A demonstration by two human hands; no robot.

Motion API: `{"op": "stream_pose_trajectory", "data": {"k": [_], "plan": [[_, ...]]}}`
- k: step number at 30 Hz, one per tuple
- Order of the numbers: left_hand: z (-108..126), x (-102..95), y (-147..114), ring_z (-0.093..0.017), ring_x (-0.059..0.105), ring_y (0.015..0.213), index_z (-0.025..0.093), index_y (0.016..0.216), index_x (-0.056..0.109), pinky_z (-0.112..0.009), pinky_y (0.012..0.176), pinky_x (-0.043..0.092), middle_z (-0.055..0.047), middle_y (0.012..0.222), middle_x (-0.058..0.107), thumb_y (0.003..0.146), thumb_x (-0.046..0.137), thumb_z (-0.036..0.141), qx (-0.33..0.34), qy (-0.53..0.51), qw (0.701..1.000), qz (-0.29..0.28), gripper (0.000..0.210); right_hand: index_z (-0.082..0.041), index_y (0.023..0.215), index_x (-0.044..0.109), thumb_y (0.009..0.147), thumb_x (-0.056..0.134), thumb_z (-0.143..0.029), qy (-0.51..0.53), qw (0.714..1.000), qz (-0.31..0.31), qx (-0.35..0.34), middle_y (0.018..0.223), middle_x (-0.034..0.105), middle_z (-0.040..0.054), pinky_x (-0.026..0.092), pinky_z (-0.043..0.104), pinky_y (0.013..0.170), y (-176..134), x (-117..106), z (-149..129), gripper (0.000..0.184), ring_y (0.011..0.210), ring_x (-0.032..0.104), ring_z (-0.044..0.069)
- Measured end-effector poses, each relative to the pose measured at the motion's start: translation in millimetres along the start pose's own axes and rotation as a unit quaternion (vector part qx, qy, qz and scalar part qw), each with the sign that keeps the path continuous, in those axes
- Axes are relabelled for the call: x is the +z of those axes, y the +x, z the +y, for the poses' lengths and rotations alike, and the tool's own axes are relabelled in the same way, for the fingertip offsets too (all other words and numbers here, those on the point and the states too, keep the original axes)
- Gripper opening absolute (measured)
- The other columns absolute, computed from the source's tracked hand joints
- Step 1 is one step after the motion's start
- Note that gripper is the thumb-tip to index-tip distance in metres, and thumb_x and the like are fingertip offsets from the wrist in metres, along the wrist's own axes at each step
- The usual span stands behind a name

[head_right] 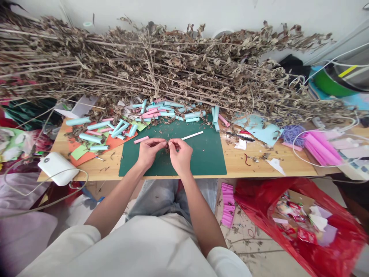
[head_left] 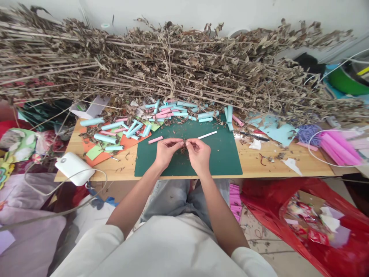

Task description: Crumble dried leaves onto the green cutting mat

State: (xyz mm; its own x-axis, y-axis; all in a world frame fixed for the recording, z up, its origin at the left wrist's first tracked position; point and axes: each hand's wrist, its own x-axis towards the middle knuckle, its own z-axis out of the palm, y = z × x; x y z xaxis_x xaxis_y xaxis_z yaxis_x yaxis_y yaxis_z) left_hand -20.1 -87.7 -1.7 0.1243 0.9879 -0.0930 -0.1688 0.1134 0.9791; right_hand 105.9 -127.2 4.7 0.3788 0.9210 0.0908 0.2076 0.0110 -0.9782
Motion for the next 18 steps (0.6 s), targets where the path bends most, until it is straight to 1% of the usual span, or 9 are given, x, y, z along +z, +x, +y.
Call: {"op": "stream_pose_trajectory", "data": {"k": [3, 5, 8, 10, 12, 15, 18], "plan": [[1, -1.0, 0, -0.016, 0.067, 0.075, 0.020, 0.087, 0.078, -0.030, 0.074, 0.055, -0.004, 0.084, 0.076, 0.064, 0.084, 0.032, 0.006, -0.001, 1.000, -0.007, 0.026, -0.019, 0.085, 0.071, 0.084, 0.061, -0.036, -0.003, 1.000, -0.001, -0.012, 0.082, 0.074, 0.0050, 0.055, 0.031, 0.070, 0, -2, -2, 0.019, 0.073, 0.068, 0.019], [2, -1.8, 0, -0.016, 0.067, 0.076, 0.020, 0.092, 0.078, -0.030, 0.074, 0.055, -0.004, 0.087, 0.076, 0.065, 0.084, 0.032, 0.006, 0.007, 1.000, -0.018, 0.029, -0.020, 0.086, 0.072, 0.085, 0.060, -0.034, -0.028, 0.999, -0.001, -0.044, 0.083, 0.073, 0.0050, 0.055, 0.031, 0.071, -1, -3, -5, 0.018, 0.073, 0.067, 0.018], [2, -3.0, 0, -0.017, 0.067, 0.074, 0.018, 0.086, 0.078, -0.030, 0.072, 0.054, -0.005, 0.085, 0.075, 0.068, 0.082, 0.034, 0.007, 0.032, 0.999, -0.030, 0.025, -0.021, 0.086, 0.072, 0.088, 0.058, -0.030, -0.082, 0.992, 0.002, -0.097, 0.084, 0.072, 0.0046, 0.054, 0.030, 0.072, -2, -4, -11, 0.017, 0.073, 0.065, 0.017], [1, -4.1, 0, -0.016, 0.066, 0.072, 0.017, 0.084, 0.077, -0.029, 0.071, 0.054, -0.005, 0.082, 0.074, 0.069, 0.081, 0.035, 0.010, 0.039, 0.999, -0.035, 0.024, -0.022, 0.086, 0.072, 0.088, 0.056, -0.027, -0.103, 0.988, 0.001, -0.114, 0.083, 0.071, 0.0043, 0.053, 0.029, 0.071, -2, -5, -12, 0.017, 0.073, 0.064, 0.016], [1, -6.0, 0, -0.016, 0.066, 0.073, 0.018, 0.093, 0.076, -0.029, 0.071, 0.054, -0.004, 0.083, 0.074, 0.069, 0.081, 0.035, 0.010, 0.034, 0.998, -0.046, 0.029, -0.021, 0.087, 0.071, 0.089, 0.055, -0.025, -0.116, 0.986, -0.009, -0.122, 0.083, 0.070, 0.0042, 0.053, 0.029, 0.070, -1, -7, -11, 0.017, 0.073, 0.064, 0.016], [0, -9.9, 0, -0.017, 0.068, 0.080, 0.020, 0.105, 0.075, -0.031, 0.077, 0.055, -0.005, 0.090, 0.075, 0.070, 0.080, 0.034, 0.014, 0.046, 0.996, -0.078, 0.038, -0.021, 0.089, 0.071, 0.090, 0.052, -0.023, -0.149, 0.979, -0.027, -0.137, 0.086, 0.069, 0.0053, 0.053, 0.031, 0.073, 1, -9, -7, 0.018, 0.077, 0.064, 0.018], [0, -12.8, 0, -0.019, 0.069, 0.084, 0.020, 0.098, 0.077, -0.032, 0.079, 0.054, -0.006, 0.094, 0.076, 0.072, 0.078, 0.034, 0.033, 0.090, 0.991, -0.092, 0.029, -0.022, 0.090, 0.071, 0.091, 0.051, -0.022, -0.179, 0.971, -0.038, -0.155, 0.089, 0.069, 0.0067, 0.053, 0.033, 0.078, 2, -11, -3, 0.020, 0.083, 0.064, 0.020]]}}
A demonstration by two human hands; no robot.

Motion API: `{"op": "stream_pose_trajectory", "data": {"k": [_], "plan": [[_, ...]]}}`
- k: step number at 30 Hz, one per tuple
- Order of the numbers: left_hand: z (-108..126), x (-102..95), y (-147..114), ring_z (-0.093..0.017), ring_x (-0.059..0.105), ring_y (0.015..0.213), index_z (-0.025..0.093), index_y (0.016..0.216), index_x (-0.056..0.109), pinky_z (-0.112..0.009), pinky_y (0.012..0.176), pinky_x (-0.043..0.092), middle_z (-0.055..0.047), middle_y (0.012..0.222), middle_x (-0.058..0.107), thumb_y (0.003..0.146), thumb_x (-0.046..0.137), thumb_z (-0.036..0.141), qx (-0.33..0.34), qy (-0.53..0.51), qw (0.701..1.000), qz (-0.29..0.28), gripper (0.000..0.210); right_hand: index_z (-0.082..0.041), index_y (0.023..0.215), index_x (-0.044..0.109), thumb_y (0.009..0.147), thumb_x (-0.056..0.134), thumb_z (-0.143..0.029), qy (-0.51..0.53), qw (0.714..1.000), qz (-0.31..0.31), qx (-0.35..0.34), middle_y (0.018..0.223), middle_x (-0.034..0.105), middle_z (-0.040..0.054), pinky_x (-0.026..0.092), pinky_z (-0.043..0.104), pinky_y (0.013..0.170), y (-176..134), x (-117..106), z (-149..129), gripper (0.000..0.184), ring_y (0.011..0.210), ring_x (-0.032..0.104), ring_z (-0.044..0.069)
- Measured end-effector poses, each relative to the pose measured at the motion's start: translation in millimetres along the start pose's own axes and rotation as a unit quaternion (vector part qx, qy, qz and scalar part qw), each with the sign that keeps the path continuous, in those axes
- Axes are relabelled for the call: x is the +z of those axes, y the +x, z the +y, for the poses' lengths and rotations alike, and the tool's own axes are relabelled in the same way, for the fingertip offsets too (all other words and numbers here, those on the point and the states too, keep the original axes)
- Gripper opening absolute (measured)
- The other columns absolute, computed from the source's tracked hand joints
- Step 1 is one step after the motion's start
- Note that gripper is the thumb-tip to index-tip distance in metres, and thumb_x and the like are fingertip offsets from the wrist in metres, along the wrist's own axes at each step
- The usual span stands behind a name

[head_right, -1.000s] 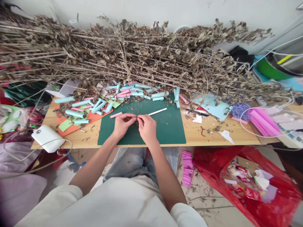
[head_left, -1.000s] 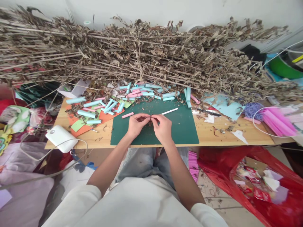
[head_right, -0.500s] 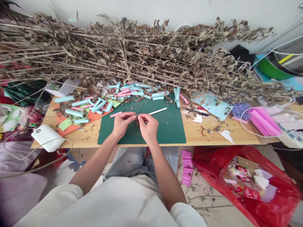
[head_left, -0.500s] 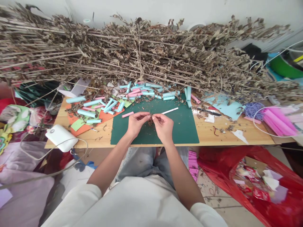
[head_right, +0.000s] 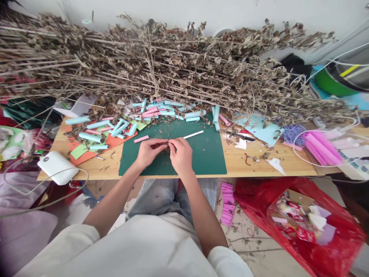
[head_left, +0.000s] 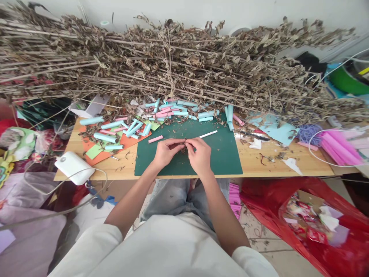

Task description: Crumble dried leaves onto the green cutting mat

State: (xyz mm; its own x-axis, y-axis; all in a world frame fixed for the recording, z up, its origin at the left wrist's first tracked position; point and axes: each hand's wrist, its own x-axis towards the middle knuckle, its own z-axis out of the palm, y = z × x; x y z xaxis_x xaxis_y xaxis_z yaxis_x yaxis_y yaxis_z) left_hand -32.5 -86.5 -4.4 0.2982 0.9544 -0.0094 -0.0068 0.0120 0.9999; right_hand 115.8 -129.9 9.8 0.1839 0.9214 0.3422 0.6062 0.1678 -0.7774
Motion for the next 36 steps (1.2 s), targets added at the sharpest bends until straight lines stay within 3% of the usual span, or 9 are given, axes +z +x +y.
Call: {"op": "stream_pose_trajectory", "data": {"k": [9, 14, 18, 23, 27, 31, 36], "plan": [[3, 2.9, 2, -0.015, 0.064, 0.069, 0.018, 0.081, 0.075, -0.027, 0.067, 0.051, -0.003, 0.076, 0.071, 0.073, 0.078, 0.035, -0.012, -0.034, 0.999, 0.019, 0.020, -0.022, 0.089, 0.069, 0.093, 0.051, -0.026, 0.020, 1.000, 0.004, 0.016, 0.088, 0.069, 0.0054, 0.051, 0.031, 0.076, -1, 0, -4, 0.019, 0.082, 0.064, 0.019], [3, 2.8, 4, -0.014, 0.062, 0.067, 0.018, 0.080, 0.075, -0.028, 0.069, 0.051, -0.003, 0.076, 0.071, 0.070, 0.080, 0.034, -0.013, -0.052, 0.996, 0.065, 0.020, -0.021, 0.093, 0.071, 0.095, 0.049, -0.029, -0.020, 1.000, 0.011, 0.003, 0.089, 0.068, 0.0068, 0.050, 0.032, 0.078, 1, 0, 0, 0.023, 0.085, 0.062, 0.020], [3, 3.0, 4, -0.015, 0.064, 0.076, 0.018, 0.082, 0.077, -0.030, 0.076, 0.052, -0.005, 0.084, 0.073, 0.070, 0.080, 0.034, -0.010, -0.052, 0.996, 0.067, 0.020, -0.020, 0.098, 0.073, 0.094, 0.049, -0.026, -0.061, 0.998, 0.009, -0.013, 0.091, 0.069, 0.0089, 0.051, 0.035, 0.082, 1, 1, 2, 0.025, 0.089, 0.063, 0.022], [8, 2.3, 4, -0.017, 0.065, 0.089, 0.019, 0.083, 0.078, -0.029, 0.079, 0.051, -0.006, 0.094, 0.072, 0.072, 0.079, 0.033, 0.010, -0.051, 0.997, 0.058, 0.019, -0.021, 0.106, 0.072, 0.089, 0.057, -0.023, 0.033, 0.999, 0.025, -0.003, 0.100, 0.072, 0.0079, 0.055, 0.034, 0.084, 1, 0, -4, 0.023, 0.091, 0.067, 0.020], [11, 3.2, 4, -0.017, 0.065, 0.083, 0.019, 0.084, 0.078, -0.030, 0.077, 0.053, -0.006, 0.091, 0.072, 0.068, 0.081, 0.036, -0.010, -0.073, 0.996, 0.051, 0.024, -0.023, 0.103, 0.073, 0.088, 0.060, -0.024, 0.097, 0.995, 0.021, 0.006, 0.098, 0.074, 0.0052, 0.057, 0.031, 0.079, 2, 0, -7, 0.020, 0.083, 0.069, 0.017], [11, 6.4, 4, -0.017, 0.067, 0.077, 0.017, 0.085, 0.078, -0.032, 0.077, 0.055, -0.006, 0.086, 0.075, 0.063, 0.084, 0.036, -0.042, -0.099, 0.992, 0.059, 0.029, -0.024, 0.093, 0.076, 0.088, 0.062, -0.025, 0.103, 0.994, 0.038, 0.006, 0.092, 0.075, 0.0040, 0.057, 0.030, 0.077, 3, 0, -8, 0.015, 0.080, 0.070, 0.017], [8, 6.5, 2, -0.016, 0.067, 0.073, 0.016, 0.082, 0.077, -0.031, 0.073, 0.056, -0.006, 0.081, 0.075, 0.064, 0.084, 0.035, -0.030, -0.085, 0.994, 0.060, 0.027, -0.022, 0.090, 0.077, 0.087, 0.063, -0.025, 0.106, 0.993, 0.040, 0.015, 0.090, 0.076, 0.0047, 0.056, 0.029, 0.075, 2, -1, -8, 0.015, 0.079, 0.070, 0.017]]}}
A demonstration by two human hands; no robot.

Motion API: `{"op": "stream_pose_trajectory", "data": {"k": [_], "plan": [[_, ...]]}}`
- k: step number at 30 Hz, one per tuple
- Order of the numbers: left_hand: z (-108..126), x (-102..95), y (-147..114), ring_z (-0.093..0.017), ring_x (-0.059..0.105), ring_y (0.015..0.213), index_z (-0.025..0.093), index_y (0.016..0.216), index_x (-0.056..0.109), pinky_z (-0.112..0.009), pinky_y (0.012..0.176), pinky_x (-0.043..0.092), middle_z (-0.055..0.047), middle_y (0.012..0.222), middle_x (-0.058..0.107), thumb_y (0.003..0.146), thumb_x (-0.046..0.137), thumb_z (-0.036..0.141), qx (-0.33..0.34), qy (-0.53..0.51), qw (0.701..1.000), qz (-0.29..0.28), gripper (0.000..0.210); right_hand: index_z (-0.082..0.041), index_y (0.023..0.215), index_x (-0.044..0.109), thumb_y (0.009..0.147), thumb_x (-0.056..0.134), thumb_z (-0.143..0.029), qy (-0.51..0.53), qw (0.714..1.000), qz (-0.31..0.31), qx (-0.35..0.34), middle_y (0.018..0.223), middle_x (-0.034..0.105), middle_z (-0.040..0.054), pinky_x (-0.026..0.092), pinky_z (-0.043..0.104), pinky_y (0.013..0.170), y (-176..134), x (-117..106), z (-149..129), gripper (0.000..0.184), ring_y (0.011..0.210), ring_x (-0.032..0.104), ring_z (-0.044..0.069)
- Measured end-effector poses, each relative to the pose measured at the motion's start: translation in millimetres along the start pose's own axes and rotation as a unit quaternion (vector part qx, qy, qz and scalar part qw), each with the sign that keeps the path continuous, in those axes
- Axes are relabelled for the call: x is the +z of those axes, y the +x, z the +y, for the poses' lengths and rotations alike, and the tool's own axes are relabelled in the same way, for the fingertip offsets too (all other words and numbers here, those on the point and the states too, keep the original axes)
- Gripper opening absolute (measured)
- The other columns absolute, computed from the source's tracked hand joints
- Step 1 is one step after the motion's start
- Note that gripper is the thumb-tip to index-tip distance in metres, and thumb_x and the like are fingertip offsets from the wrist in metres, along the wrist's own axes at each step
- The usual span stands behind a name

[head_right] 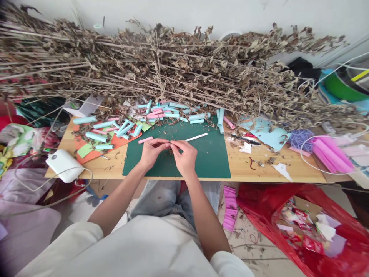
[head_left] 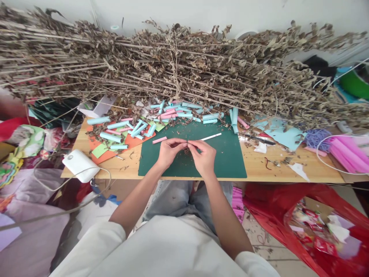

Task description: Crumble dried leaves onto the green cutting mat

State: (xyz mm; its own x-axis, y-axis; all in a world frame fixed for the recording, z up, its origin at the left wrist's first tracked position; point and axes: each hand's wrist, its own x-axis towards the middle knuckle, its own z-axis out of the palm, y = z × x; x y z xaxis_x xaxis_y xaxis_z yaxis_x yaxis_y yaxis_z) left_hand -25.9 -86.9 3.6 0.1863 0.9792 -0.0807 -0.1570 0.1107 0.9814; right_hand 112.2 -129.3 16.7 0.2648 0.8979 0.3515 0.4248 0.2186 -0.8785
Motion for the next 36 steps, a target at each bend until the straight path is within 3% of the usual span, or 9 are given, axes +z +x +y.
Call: {"op": "stream_pose_trajectory", "data": {"k": [7, 12, 16, 24, 31, 36], "plan": [[-6, -6.4, -3, -0.019, 0.069, 0.088, 0.019, 0.093, 0.078, -0.031, 0.080, 0.055, -0.008, 0.095, 0.075, 0.077, 0.075, 0.033, 0.114, 0.125, 0.984, -0.046, 0.021, -0.020, 0.090, 0.075, 0.081, 0.069, -0.032, 0.094, 0.988, 0.023, 0.122, 0.086, 0.076, 0.0047, 0.058, 0.031, 0.074, -5, 5, 7, 0.016, 0.075, 0.071, 0.018], [-2, -9.7, -1, -0.018, 0.069, 0.085, 0.020, 0.096, 0.077, -0.031, 0.080, 0.054, -0.007, 0.093, 0.075, 0.084, 0.068, 0.033, 0.167, 0.211, 0.961, -0.057, 0.019, -0.021, 0.089, 0.077, 0.079, 0.070, -0.032, 0.118, 0.981, 0.008, 0.152, 0.090, 0.077, 0.0052, 0.058, 0.033, 0.077, -5, 7, 9, 0.017, 0.080, 0.072, 0.021], [-1, -10.1, 1, -0.018, 0.068, 0.083, 0.020, 0.095, 0.075, -0.030, 0.078, 0.053, -0.006, 0.093, 0.074, 0.086, 0.065, 0.036, 0.141, 0.228, 0.962, -0.050, 0.021, -0.021, 0.091, 0.076, 0.081, 0.067, -0.031, 0.100, 0.986, -0.003, 0.131, 0.091, 0.077, 0.0047, 0.058, 0.031, 0.075, -3, 7, 8, 0.017, 0.079, 0.071, 0.019], [-1, -3.9, 0, -0.013, 0.059, 0.077, 0.018, 0.091, 0.067, -0.025, 0.072, 0.046, -0.002, 0.085, 0.066, 0.089, 0.059, 0.032, 0.092, 0.194, 0.975, -0.052, 0.017, -0.019, 0.088, 0.069, 0.089, 0.050, -0.024, -0.087, 0.996, 0.014, -0.005, 0.085, 0.072, 0.0071, 0.052, 0.032, 0.076, -4, 16, -1, 0.020, 0.078, 0.065, 0.019], [-2, 1.4, 4, -0.010, 0.055, 0.068, 0.015, 0.084, 0.065, -0.023, 0.066, 0.045, 0.000, 0.074, 0.062, 0.080, 0.069, 0.035, 0.003, 0.011, 0.999, -0.035, 0.020, -0.019, 0.088, 0.068, 0.088, 0.055, -0.033, 0.079, 0.989, 0.042, 0.117, 0.082, 0.072, 0.0045, 0.054, 0.028, 0.071, -5, 18, 4, 0.019, 0.073, 0.067, 0.017], [-2, 1.1, 8, -0.010, 0.055, 0.064, 0.015, 0.082, 0.070, -0.023, 0.064, 0.045, 0.000, 0.071, 0.064, 0.072, 0.077, 0.035, -0.016, -0.021, 0.999, 0.019, 0.024, -0.021, 0.091, 0.069, 0.086, 0.061, -0.030, -0.018, 0.997, 0.052, 0.063, 0.083, 0.073, 0.0041, 0.054, 0.030, 0.074, -1, 9, 11, 0.014, 0.073, 0.066, 0.017]]}}
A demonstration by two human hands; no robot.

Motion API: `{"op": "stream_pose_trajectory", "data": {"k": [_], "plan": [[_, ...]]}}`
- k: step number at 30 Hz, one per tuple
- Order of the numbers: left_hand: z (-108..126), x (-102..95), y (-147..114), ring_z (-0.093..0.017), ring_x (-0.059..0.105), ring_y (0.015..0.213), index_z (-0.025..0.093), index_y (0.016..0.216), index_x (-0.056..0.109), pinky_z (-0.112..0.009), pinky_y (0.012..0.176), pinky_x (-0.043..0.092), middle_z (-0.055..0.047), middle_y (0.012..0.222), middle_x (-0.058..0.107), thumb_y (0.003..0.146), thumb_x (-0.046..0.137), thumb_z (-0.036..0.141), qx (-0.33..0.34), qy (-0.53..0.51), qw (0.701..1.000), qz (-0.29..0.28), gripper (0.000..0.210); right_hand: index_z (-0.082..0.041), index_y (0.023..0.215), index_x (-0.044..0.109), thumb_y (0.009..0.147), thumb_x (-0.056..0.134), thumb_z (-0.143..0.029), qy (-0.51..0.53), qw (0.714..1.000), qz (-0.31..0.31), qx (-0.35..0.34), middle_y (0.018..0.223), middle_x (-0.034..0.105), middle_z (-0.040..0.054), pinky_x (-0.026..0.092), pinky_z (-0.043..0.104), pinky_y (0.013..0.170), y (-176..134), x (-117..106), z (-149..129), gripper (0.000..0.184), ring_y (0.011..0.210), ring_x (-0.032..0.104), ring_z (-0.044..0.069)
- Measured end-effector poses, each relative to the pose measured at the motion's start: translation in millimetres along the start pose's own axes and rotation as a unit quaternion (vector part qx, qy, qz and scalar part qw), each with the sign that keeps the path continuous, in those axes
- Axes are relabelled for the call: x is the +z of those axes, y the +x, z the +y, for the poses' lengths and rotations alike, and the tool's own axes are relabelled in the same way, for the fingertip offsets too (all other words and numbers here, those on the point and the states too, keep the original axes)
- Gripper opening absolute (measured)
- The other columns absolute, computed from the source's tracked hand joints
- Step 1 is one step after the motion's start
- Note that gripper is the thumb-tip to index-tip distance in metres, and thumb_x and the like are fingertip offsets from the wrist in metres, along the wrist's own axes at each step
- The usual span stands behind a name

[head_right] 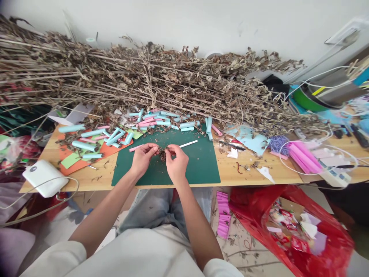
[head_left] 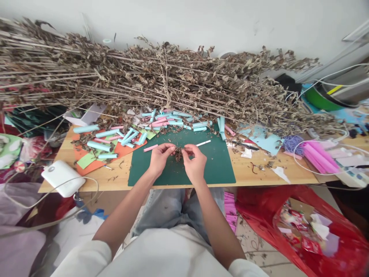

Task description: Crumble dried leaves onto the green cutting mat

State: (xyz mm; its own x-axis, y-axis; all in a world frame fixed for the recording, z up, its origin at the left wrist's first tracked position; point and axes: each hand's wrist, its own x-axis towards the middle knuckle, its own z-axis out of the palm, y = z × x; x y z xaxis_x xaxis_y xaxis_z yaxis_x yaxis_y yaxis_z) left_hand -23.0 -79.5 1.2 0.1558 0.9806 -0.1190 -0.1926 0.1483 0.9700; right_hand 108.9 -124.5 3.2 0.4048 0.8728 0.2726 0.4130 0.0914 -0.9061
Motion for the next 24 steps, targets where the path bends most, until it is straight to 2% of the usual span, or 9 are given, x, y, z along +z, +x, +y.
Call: {"op": "stream_pose_trajectory", "data": {"k": [4, 8, 13, 19, 24], "plan": [[-1, 0.5, 0, -0.010, 0.055, 0.062, 0.015, 0.083, 0.072, -0.024, 0.063, 0.045, 0.000, 0.070, 0.066, 0.071, 0.077, 0.035, 0.002, 0.015, 1.000, 0.011, 0.023, -0.022, 0.085, 0.071, 0.088, 0.057, -0.023, -0.094, 0.992, -0.035, -0.076, 0.084, 0.071, 0.0052, 0.052, 0.033, 0.080, 1, -1, 5, 0.015, 0.081, 0.065, 0.020], [-2, -0.2, 0, -0.010, 0.057, 0.063, 0.015, 0.083, 0.074, -0.024, 0.064, 0.047, -0.001, 0.071, 0.068, 0.070, 0.079, 0.035, 0.010, 0.024, 1.000, 0.007, 0.024, -0.022, 0.091, 0.074, 0.091, 0.053, -0.023, -0.159, 0.980, -0.058, -0.104, 0.088, 0.069, 0.0076, 0.051, 0.035, 0.082, 0, 0, 6, 0.021, 0.088, 0.063, 0.021], [-3, -2.0, -2, -0.012, 0.062, 0.067, 0.016, 0.088, 0.077, -0.026, 0.068, 0.052, -0.005, 0.080, 0.075, 0.067, 0.082, 0.036, 0.004, 0.038, 0.999, 0.009, 0.029, -0.019, 0.103, 0.071, 0.090, 0.054, -0.023, -0.081, 0.993, -0.029, -0.087, 0.094, 0.073, 0.0076, 0.053, 0.033, 0.082, 0, -4, -2, 0.022, 0.085, 0.066, 0.019], [2, -0.5, -5, -0.018, 0.069, 0.076, 0.017, 0.092, 0.078, -0.033, 0.078, 0.058, -0.007, 0.088, 0.077, 0.067, 0.082, 0.038, 0.000, 0.044, 0.999, -0.022, 0.033, -0.023, 0.093, 0.074, 0.088, 0.059, -0.028, -0.001, 0.998, -0.043, -0.049, 0.089, 0.075, 0.0041, 0.055, 0.030, 0.075, 2, -7, -13, 0.017, 0.078, 0.068, 0.017], [0, -3.8, -3, -0.017, 0.069, 0.073, 0.017, 0.092, 0.077, -0.032, 0.075, 0.057, -0.007, 0.086, 0.076, 0.070, 0.080, 0.038, 0.018, 0.067, 0.997, -0.033, 0.031, -0.023, 0.086, 0.075, 0.087, 0.060, -0.029, 0.011, 0.998, -0.040, -0.042, 0.087, 0.075, 0.0038, 0.056, 0.029, 0.075, 2, -7, -13, 0.016, 0.079, 0.069, 0.017]]}}
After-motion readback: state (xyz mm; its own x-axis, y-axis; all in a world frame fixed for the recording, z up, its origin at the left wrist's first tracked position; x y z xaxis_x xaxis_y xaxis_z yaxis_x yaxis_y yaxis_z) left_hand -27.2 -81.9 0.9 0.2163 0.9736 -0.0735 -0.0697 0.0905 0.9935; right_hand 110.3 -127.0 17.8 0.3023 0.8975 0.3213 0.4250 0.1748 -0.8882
